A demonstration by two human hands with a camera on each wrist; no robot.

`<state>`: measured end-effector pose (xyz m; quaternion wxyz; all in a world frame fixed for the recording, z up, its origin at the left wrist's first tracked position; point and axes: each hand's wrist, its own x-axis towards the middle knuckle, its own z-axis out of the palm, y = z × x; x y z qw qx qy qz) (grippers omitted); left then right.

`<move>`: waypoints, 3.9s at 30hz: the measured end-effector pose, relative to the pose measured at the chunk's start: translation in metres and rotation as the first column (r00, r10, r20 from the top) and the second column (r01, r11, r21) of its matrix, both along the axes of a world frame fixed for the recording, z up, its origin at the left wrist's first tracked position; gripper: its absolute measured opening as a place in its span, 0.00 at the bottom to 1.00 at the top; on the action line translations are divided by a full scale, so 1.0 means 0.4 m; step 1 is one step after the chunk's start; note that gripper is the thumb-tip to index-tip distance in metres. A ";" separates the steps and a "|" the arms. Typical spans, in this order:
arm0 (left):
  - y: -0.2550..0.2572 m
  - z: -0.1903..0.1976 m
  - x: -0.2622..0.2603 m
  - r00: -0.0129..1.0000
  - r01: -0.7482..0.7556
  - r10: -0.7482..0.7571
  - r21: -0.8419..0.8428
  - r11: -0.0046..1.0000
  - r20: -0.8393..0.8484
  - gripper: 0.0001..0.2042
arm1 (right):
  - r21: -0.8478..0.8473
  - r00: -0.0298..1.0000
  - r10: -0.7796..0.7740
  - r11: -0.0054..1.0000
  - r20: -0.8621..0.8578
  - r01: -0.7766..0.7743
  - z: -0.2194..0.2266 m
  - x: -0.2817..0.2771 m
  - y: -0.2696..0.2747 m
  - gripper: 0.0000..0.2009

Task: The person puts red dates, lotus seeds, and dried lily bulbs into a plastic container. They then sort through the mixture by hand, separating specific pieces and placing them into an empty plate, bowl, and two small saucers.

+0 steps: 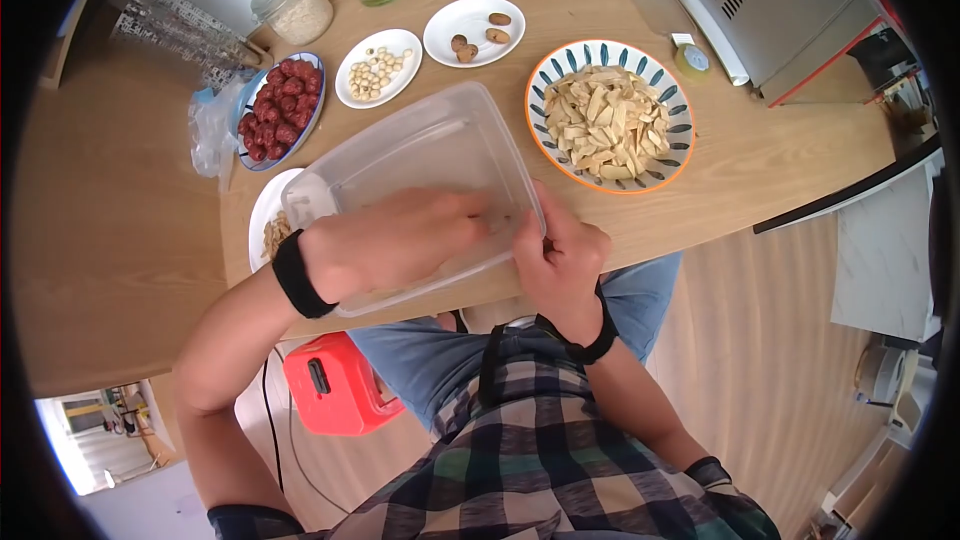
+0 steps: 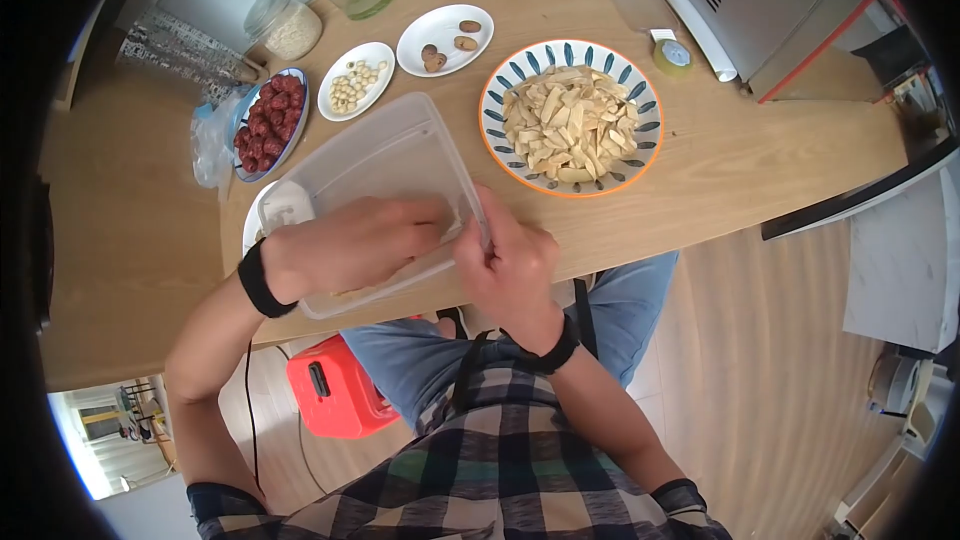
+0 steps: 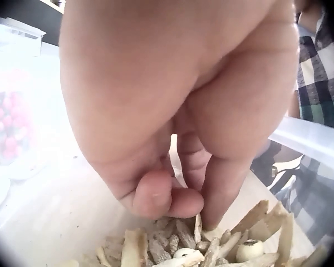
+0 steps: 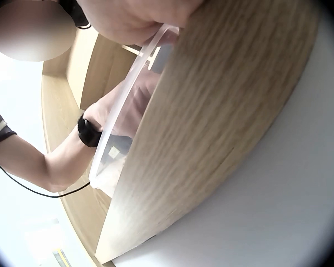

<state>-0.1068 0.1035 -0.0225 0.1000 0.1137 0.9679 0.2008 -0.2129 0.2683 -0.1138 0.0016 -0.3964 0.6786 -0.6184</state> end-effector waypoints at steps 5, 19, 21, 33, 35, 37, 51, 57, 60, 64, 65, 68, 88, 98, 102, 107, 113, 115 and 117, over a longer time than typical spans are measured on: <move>-0.022 0.044 0.001 0.958 -0.190 0.187 -0.009 0.982 0.218 0.04 | -0.003 1.000 0.015 1.000 -0.002 -0.015 0.011 0.001 0.000 0.16; -0.044 0.225 0.027 0.805 -0.593 0.558 0.325 0.737 0.202 0.05 | 0.001 0.999 0.037 0.999 0.023 -0.038 0.013 0.000 0.006 0.16; -0.054 0.247 -0.003 0.749 -0.640 0.633 0.461 0.614 0.196 0.04 | 0.007 1.000 0.027 1.000 -0.007 -0.027 0.012 -0.002 0.008 0.16; -0.005 0.195 -0.303 0.842 -0.521 0.496 0.559 0.645 0.212 0.04 | -0.025 0.998 0.052 0.998 0.041 -0.051 -0.002 0.001 0.005 0.18; -0.010 0.208 -0.276 0.840 -0.520 0.498 0.583 0.624 0.216 0.04 | -0.043 0.998 0.048 0.998 0.037 -0.046 -0.017 0.006 0.000 0.19; -0.020 0.243 -0.214 0.828 -0.514 0.546 0.561 0.649 0.128 0.03 | -0.042 0.996 0.064 0.997 0.057 -0.062 -0.007 0.005 0.003 0.19; -0.133 0.117 0.463 0.235 -0.927 0.939 0.348 0.138 0.252 0.04 | 0.030 0.991 0.008 0.999 0.131 -0.012 -0.035 0.008 -0.007 0.16; -0.154 0.022 0.522 0.258 -0.945 0.939 0.261 0.197 0.227 0.04 | -0.001 0.976 0.056 0.998 0.209 -0.057 -0.030 0.009 -0.005 0.16; -0.125 0.072 0.476 0.272 -0.938 0.962 0.228 0.262 0.013 0.05 | -0.024 0.974 0.045 0.999 0.221 -0.041 -0.014 0.015 -0.008 0.16; -0.018 0.186 0.329 0.581 -0.744 0.766 0.203 0.637 -0.276 0.05 | 0.003 0.979 0.028 1.000 0.201 -0.029 -0.017 0.013 -0.008 0.16; -0.009 0.179 0.304 0.582 -0.743 0.766 0.204 0.637 -0.273 0.05 | 0.002 0.980 0.030 1.000 0.197 -0.031 -0.020 0.012 -0.008 0.16; 0.002 0.151 0.235 0.875 -0.428 0.441 0.108 0.897 -0.198 0.12 | 0.009 0.984 0.025 1.000 0.176 -0.028 -0.032 0.009 -0.005 0.16; 0.014 0.122 0.171 0.899 -0.434 0.437 -0.179 0.883 -0.024 0.09 | -0.035 0.991 0.036 0.999 0.126 -0.032 -0.017 0.009 -0.006 0.15; 0.017 0.048 0.113 0.978 -0.207 0.204 -0.102 0.973 -0.036 0.09 | -0.041 0.986 0.041 0.999 0.161 -0.035 -0.011 0.013 -0.008 0.16; 0.034 0.057 0.098 0.989 -0.147 0.149 -0.221 0.964 -0.006 0.08 | -0.026 0.994 0.033 0.999 0.101 -0.031 -0.016 0.008 -0.006 0.16; 0.032 0.063 0.100 0.990 -0.142 0.142 -0.246 0.959 -0.017 0.08 | -0.037 0.999 0.015 0.999 0.051 -0.013 -0.012 0.006 -0.008 0.16; 0.030 0.059 0.105 0.980 -0.201 0.198 -0.177 0.963 -0.037 0.09 | -0.017 0.996 0.045 0.999 0.081 -0.044 -0.001 0.006 0.002 0.16; 0.031 0.062 0.102 0.980 -0.199 0.195 -0.200 0.959 -0.041 0.08 | -0.026 0.995 0.056 0.998 0.082 -0.054 -0.001 0.007 -0.002 0.16; 0.033 0.061 0.098 0.988 -0.151 0.150 -0.208 0.966 -0.021 0.08 | -0.024 0.993 0.046 0.999 0.112 -0.044 -0.005 0.009 -0.005 0.15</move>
